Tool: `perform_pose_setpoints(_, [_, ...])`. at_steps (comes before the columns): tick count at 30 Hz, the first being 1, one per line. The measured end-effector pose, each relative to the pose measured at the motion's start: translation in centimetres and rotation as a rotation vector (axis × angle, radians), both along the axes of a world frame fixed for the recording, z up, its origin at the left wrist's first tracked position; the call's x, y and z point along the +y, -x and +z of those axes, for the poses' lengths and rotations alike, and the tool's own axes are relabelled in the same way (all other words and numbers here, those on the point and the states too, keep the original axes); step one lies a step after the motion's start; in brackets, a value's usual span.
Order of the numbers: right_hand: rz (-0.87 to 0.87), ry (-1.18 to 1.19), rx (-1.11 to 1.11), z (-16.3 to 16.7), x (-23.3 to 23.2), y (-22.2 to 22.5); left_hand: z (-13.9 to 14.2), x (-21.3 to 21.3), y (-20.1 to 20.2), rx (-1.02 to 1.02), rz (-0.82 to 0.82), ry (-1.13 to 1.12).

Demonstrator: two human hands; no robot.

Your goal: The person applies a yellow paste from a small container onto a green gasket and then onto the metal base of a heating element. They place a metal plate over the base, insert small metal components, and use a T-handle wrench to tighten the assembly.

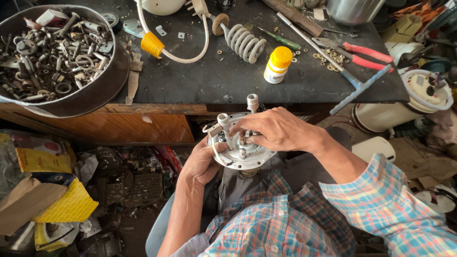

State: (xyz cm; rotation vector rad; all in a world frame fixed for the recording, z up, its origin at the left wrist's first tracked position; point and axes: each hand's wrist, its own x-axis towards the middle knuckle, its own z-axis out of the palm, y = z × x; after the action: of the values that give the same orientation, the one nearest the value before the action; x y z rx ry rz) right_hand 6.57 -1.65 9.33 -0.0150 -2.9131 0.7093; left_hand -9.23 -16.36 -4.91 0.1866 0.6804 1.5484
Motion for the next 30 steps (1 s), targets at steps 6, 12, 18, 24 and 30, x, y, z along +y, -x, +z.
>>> perform_pose_setpoints(6, [-0.100,-0.047,-0.039,-0.17,-0.10,-0.01,-0.23,0.18,0.00,0.018,0.009,0.070])
perform_pose_setpoints(12, [-0.058,-0.015,-0.011,-0.12,-0.16,-0.16,-0.27,0.06,0.00,0.015,0.011,0.060])
perform_pose_setpoints(18, [-0.145,-0.095,-0.057,-0.21,-0.64,-0.02,-0.34,0.16,-0.07,0.001,0.012,0.057])
perform_pose_setpoints(24, [-0.046,-0.046,0.014,-0.10,-0.21,-0.13,-0.43,0.15,0.03,0.006,0.005,0.035])
perform_pose_setpoints(30, [-0.031,-0.149,-0.007,-0.16,0.15,0.01,-0.65,0.14,-0.06,0.013,0.016,0.054])
